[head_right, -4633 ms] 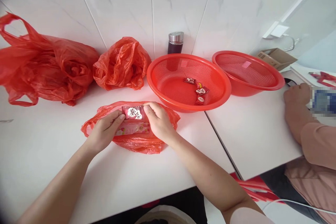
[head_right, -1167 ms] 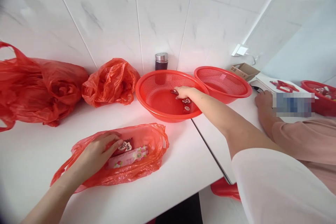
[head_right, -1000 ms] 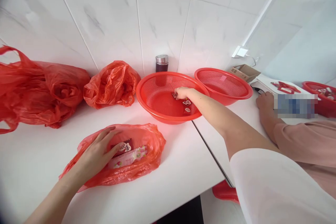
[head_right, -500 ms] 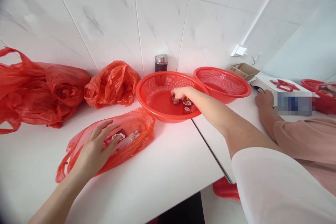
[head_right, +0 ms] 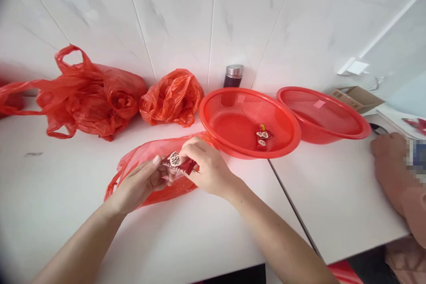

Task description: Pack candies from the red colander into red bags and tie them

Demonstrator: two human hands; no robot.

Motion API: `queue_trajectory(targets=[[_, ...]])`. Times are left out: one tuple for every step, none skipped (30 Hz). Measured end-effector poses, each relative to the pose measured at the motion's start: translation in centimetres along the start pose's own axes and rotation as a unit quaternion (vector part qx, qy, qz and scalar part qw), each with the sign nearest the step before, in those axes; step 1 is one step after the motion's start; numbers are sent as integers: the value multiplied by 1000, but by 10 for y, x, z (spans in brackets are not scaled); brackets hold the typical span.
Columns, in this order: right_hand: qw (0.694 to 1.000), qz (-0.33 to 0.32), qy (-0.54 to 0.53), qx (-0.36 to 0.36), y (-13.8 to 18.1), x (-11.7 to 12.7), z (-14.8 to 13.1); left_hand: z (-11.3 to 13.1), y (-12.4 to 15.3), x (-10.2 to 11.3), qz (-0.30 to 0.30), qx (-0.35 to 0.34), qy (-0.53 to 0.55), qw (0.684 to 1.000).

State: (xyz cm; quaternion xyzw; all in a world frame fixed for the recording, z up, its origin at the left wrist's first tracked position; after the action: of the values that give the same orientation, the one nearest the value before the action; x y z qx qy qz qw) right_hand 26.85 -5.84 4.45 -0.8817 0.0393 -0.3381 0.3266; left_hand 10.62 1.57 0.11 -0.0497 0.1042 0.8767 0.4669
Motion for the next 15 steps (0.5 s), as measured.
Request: queue_trajectory(targets=[[1000,4,-9,-3,4,-7,2,0,-1,2,21,-1,3,1000],[1000,11,-25,-16,6,-12,6,0,-1,5,41,-8,2,999],[998,20,-48,-39,8,-15,11,0,-2,7,59,-18,-3,998],[994,31,-80,-72,10,-16,17,0,-2,8,77,-34,-15,996],[985,41,-124,-113,12,-16,22,1,-2,10,95,-52,-35,993],[971,49,-178,-155,15,-17,28,2,-2,11,111,-71,-60,989],[951,51,-237,-192,17,-19,33,2,-2,11,125,-87,-85,985],[928,49,-297,-221,20,-22,37,3,-2,11,132,-100,-107,980],[906,44,-346,-241,23,-25,39,3,-3,9,133,-109,-126,977],[889,40,-380,-252,25,-27,41,3,-3,7,129,-114,-141,975],[882,36,-393,-258,26,-30,41,2,-4,5,122,-115,-156,973],[882,33,-389,-263,26,-31,40,2,-4,3,114,-116,-171,972],[889,30,-371,-267,26,-32,39,1,-4,0,103,-117,-186,970],[898,30,-347,-271,26,-32,37,1,-5,-2,94,-119,-197,969],[905,32,-323,-275,26,-31,36,0,-5,-4,85,-122,-205,967]])
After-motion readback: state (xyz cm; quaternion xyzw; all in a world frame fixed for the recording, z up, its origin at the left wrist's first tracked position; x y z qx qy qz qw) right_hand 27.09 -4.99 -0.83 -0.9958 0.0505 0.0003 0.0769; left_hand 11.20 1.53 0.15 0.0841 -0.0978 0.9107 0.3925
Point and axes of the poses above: each hand's wrist, its own y-axis away from the middle knuckle, its own x-axis out of the back of the hand, z = x × y, the point moved 3 cm from there along -y, towards the middle knuckle, and after that the axes turned 3 degrees about -z, right-handed, at the moved point
